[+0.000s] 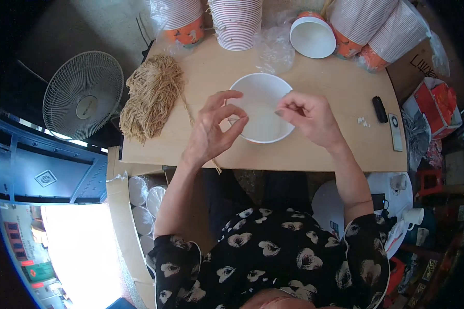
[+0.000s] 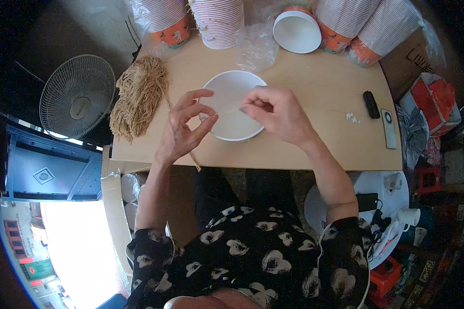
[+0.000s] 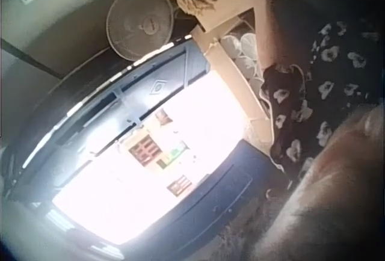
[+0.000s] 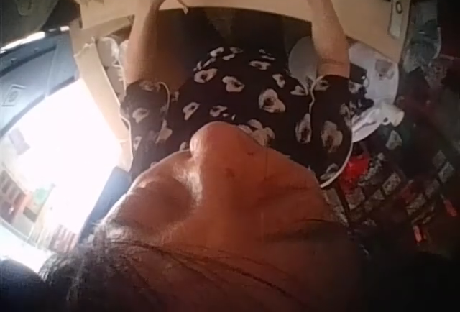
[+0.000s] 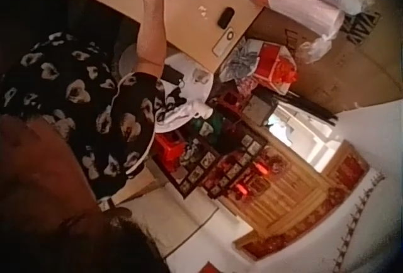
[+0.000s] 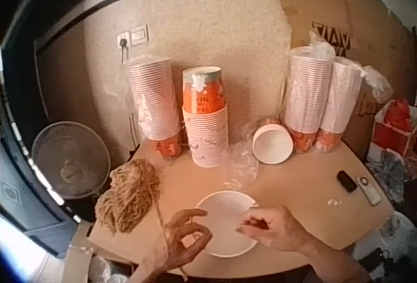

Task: Threading string through pre-drilled holes in paper buckets to create handles.

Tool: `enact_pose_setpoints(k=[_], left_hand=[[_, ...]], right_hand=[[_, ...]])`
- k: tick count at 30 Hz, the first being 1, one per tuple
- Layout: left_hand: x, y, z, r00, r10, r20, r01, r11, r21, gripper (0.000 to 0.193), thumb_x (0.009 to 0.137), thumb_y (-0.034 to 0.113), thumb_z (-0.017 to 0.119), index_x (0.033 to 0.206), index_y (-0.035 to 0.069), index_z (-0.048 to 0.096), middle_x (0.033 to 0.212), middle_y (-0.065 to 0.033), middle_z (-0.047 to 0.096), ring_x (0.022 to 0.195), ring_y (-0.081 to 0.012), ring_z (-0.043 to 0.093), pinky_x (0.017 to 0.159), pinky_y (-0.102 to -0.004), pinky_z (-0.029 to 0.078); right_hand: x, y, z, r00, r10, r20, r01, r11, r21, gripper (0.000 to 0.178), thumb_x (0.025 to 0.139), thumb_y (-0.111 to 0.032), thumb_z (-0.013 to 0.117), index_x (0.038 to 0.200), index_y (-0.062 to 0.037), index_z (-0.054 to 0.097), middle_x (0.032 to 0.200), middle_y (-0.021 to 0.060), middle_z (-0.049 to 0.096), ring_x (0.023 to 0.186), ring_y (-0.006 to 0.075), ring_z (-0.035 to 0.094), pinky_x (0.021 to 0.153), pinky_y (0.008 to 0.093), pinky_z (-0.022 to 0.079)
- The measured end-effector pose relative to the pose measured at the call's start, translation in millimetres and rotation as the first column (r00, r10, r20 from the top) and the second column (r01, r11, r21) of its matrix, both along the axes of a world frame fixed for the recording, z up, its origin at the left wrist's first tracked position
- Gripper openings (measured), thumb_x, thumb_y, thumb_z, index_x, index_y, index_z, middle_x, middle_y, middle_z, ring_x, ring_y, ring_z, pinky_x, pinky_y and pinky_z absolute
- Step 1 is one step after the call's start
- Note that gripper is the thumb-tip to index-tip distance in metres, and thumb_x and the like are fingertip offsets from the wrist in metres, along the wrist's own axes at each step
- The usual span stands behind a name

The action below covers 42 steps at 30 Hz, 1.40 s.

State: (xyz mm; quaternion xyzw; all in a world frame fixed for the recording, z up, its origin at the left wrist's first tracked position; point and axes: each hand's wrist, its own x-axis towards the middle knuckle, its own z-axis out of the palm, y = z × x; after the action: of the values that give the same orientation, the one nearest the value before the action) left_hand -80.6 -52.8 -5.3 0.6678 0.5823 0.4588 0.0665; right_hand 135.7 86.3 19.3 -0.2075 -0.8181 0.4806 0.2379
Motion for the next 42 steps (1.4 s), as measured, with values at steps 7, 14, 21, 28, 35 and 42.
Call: enact_pose_setpoints(k=[7,14,21,28,35,42], left_hand=[[-24,0,-15,0.991,0.069,0.113,-0.064,0.997,-0.051,0.032,0.081,0.011,0.077,0.110,0.002,0.068,0.135,-0.0209,0.060,0.126,-0.0341,0.059,0.105,-0.0425,0.047],[-8,37,-38,0.929,0.113,0.354,-0.086,0.992,-0.090,0.042,0.091,0.009,0.068,0.130,-0.003,0.059,0.110,-0.0203,0.072,0.098,-0.0259,0.071,0.086,-0.0339,0.054],[14,33,26,0.996,0.004,0.090,0.005,0.995,-0.096,0.024,0.094,0.001,0.061,0.117,0.001,0.068,0.090,-0.0206,0.070,0.077,-0.0235,0.070,0.068,-0.0331,0.054],[14,37,26,0.975,-0.176,0.138,0.193,0.974,-0.116,0.023,0.096,0.007,0.064,0.119,0.002,0.069,0.100,-0.0154,0.073,0.087,-0.0247,0.073,0.075,-0.0338,0.056],[1,40,-18,0.415,0.085,0.906,-0.052,0.996,-0.069,0.069,0.104,0.057,0.041,0.156,0.012,0.032,0.160,-0.0132,0.034,0.143,-0.0260,0.039,0.117,-0.0452,0.032],[24,63,-13,-0.081,-0.052,0.995,0.396,0.915,0.080,0.082,0.098,0.068,0.040,0.158,0.014,0.027,0.158,-0.0082,0.038,0.144,-0.0277,0.040,0.119,-0.0478,0.032]], right_hand=[[26,6,3,0.986,0.040,-0.162,-0.070,0.980,-0.186,0.009,0.093,-0.008,0.069,0.092,-0.0001,0.066,0.078,-0.0053,0.059,0.069,0.0003,0.048,0.059,0.0183,0.036],[9,14,14,0.970,0.136,-0.203,-0.192,0.937,-0.293,0.020,0.089,-0.008,0.074,0.104,0.0005,0.065,0.073,-0.0078,0.055,0.066,-0.0011,0.046,0.058,0.0182,0.037],[5,51,46,0.943,0.109,0.314,-0.164,0.974,0.155,0.038,0.077,-0.015,0.086,0.106,0.0006,0.068,0.061,-0.0076,0.039,0.056,0.0022,0.037,0.051,0.0243,0.032],[-4,49,11,0.996,0.094,-0.010,-0.074,0.842,0.534,0.020,0.073,-0.014,0.085,0.089,-0.0058,0.075,0.062,0.0081,0.060,0.054,0.0180,0.058,0.055,0.0330,0.047],[12,56,19,0.938,-0.085,-0.336,0.228,0.883,0.411,0.008,0.081,-0.005,0.078,0.082,-0.0011,0.071,0.063,0.0065,0.061,0.053,0.0143,0.057,0.049,0.0299,0.042],[2,68,36,0.873,-0.131,-0.471,0.187,0.980,0.074,0.015,0.082,0.001,0.077,0.096,0.0016,0.074,0.069,-0.0044,0.060,0.058,0.0016,0.049,0.049,0.0232,0.036]])
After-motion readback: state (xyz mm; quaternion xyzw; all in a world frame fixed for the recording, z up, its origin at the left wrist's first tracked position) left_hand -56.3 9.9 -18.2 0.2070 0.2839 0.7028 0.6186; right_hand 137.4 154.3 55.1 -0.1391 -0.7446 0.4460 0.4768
